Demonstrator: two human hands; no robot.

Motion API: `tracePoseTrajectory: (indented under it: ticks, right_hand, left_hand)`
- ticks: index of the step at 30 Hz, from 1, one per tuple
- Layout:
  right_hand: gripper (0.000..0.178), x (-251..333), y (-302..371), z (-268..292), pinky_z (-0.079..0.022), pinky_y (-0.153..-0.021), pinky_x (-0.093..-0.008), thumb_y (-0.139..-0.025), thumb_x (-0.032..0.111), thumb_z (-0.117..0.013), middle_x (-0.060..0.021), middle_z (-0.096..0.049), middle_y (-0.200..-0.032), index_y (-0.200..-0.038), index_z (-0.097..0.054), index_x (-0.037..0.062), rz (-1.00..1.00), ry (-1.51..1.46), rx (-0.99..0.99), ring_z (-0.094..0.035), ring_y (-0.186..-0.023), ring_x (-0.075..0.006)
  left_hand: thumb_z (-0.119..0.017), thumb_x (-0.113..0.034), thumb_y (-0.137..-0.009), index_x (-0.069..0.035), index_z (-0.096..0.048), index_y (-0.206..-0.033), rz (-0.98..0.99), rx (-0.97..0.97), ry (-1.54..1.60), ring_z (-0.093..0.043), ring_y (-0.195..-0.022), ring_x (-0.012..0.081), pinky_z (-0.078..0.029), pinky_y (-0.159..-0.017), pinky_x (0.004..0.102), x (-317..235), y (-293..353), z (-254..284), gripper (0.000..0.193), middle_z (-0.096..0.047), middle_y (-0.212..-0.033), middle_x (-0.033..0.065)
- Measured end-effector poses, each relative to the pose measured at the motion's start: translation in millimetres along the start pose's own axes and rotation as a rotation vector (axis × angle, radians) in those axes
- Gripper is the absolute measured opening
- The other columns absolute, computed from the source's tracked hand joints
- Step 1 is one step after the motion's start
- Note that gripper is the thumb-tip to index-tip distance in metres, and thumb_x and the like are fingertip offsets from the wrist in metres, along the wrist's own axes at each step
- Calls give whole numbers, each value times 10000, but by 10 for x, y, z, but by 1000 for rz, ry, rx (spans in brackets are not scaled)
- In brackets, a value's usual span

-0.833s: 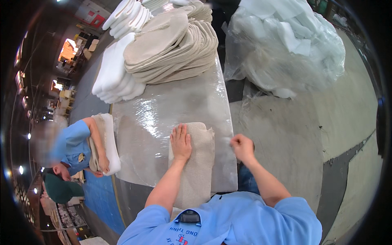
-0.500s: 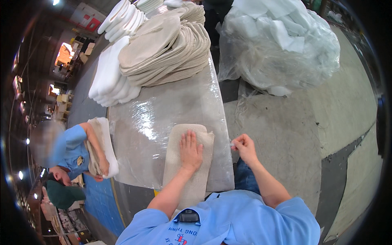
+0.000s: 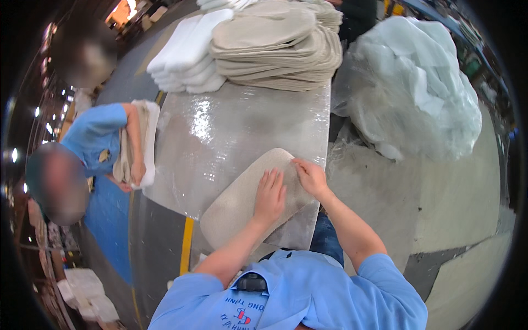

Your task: The person inserts white foam inserts into beige fabric covers on a work table, then ties the drawstrings to close them. The person handles the foam and covers one at a time, smoothing the fabric and stacking the finished cushions.

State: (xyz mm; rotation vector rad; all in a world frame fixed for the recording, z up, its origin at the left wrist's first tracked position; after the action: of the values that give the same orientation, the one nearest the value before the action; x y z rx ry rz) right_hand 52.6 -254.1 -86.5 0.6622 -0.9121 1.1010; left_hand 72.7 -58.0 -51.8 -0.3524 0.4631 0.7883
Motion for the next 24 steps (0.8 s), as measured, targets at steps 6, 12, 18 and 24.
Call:
tracePoseTrajectory:
  ticks: [6, 12, 18, 24]
  right_hand:
    - [332, 27, 66, -123, -583, -778, -499, -1007, 198, -608, -121, -736, -1012, -1322, -714, 210, 190, 396, -52, -734, -884, -356]
    - [370, 100, 126, -185, -581, -695, -489, -985, 166, -634, -94, -679, -924, -1345, -700, 227, 250, 580, -46, -717, -797, -345]
    - [396, 153, 125, -193, -578, -686, -490, -981, 173, -644, -89, -675, -933, -1371, -685, 229, 292, 595, -50, -711, -786, -345]
    - [412, 89, 135, -168, -577, -682, -496, -969, 173, -658, -86, -677, -933, -1378, -675, 211, 324, 603, -66, -709, -787, -339]
  left_hand:
    - [-481, -401, -1087, -35, -325, -1660, 113, 21, -264, -252, -1614, 354, -173, -1317, 519, -100, -150, -358, 698, -297, -1740, 153]
    - [-509, -443, -1061, -59, -299, -1676, 453, 104, -283, -212, -1632, 335, -135, -1328, 500, 221, 1053, 284, 755, -261, -1757, 148]
    - [-505, -424, -1056, -56, -299, -1676, 663, 0, -365, -196, -1635, 350, -125, -1325, 512, 470, 1792, 631, 749, -261, -1756, 156]
    - [-481, -439, -1071, 14, -292, -1660, 699, -34, -445, -162, -1631, 404, -121, -1322, 528, 540, 1636, 682, 766, -262, -1745, 200]
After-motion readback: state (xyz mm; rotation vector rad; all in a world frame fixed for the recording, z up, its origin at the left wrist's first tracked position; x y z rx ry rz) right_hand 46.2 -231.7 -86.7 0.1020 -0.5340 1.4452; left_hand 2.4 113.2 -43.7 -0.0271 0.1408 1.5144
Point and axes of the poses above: each hand's wrist, its own y-axis away from the middle knuckle, its own z-axis out of the back of the hand, x = y × z, the point moved 1 cm from there along -y, towards the middle knuckle
